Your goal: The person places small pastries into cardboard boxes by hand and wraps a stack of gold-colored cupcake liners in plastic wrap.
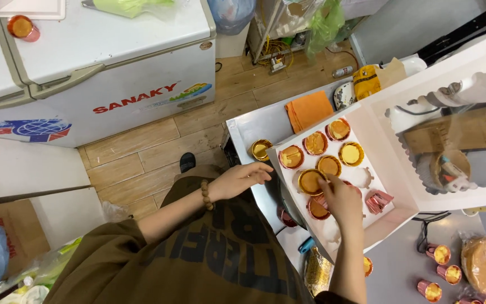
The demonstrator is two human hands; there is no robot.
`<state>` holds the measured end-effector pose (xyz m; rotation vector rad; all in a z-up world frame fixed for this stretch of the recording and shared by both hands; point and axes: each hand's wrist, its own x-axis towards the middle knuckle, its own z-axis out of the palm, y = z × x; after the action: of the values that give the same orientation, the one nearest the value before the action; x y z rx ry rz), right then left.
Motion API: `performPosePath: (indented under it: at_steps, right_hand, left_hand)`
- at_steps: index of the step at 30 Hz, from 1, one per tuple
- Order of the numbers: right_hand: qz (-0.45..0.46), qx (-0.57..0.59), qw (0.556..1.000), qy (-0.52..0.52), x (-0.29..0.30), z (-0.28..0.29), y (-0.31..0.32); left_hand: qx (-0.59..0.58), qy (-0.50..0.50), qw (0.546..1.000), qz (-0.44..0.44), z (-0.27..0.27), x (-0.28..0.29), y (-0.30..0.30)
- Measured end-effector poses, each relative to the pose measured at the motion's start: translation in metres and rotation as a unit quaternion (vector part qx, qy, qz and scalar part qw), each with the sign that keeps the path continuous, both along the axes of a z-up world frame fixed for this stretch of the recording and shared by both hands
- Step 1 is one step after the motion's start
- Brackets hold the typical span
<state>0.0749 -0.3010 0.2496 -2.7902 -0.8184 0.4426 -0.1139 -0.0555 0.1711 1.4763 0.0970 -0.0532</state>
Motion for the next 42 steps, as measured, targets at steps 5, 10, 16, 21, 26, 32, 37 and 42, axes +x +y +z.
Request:
performPosePath:
  at_steps: [5,10,16,21,26,32,37,42]
  right_hand:
    - [0.010,-0.049,0.999,-0.007,0.003,-0.016,0.013]
    - [0.048,-0.037,0.998,-0.034,0.013,-0.035,0.004]
    - [-0.132,-0.018,0.985,0.109,-0.009,0.044,0.032]
    - [-0.243,0.394,0.884,0.059,0.038,0.042,-0.107]
    - [-0.357,0.306,0.851,-0.233,0.087,-0.070,-0.263]
    - [-0.375,0.249,0.861,-0.238,0.098,-0.221,-0.338]
    - [-0.365,0.341,0.816,-0.290,0.024,-0.064,-0.196]
    - [-0.157,0.129,0.975,-0.087,0.010,0.015,-0.089]
  left_hand:
    - [0.060,0.025,0.998,0.017,0.017,-0.005,0.006]
    - [0.088,0.025,0.995,0.031,0.037,-0.008,0.004]
    - [0.339,-0.044,0.938,0.062,0.034,0.003,-0.007]
    - [0.497,-0.131,0.858,-0.007,0.029,0.007,-0.007]
    - [0.519,-0.118,0.846,-0.019,0.033,0.008,-0.004]
    - [0.453,-0.081,0.886,0.049,0.026,0.019,0.006]
    - [0.458,-0.084,0.871,0.157,0.039,0.014,0.026]
    - [0.444,-0.099,0.878,0.148,0.043,0.012,0.018]
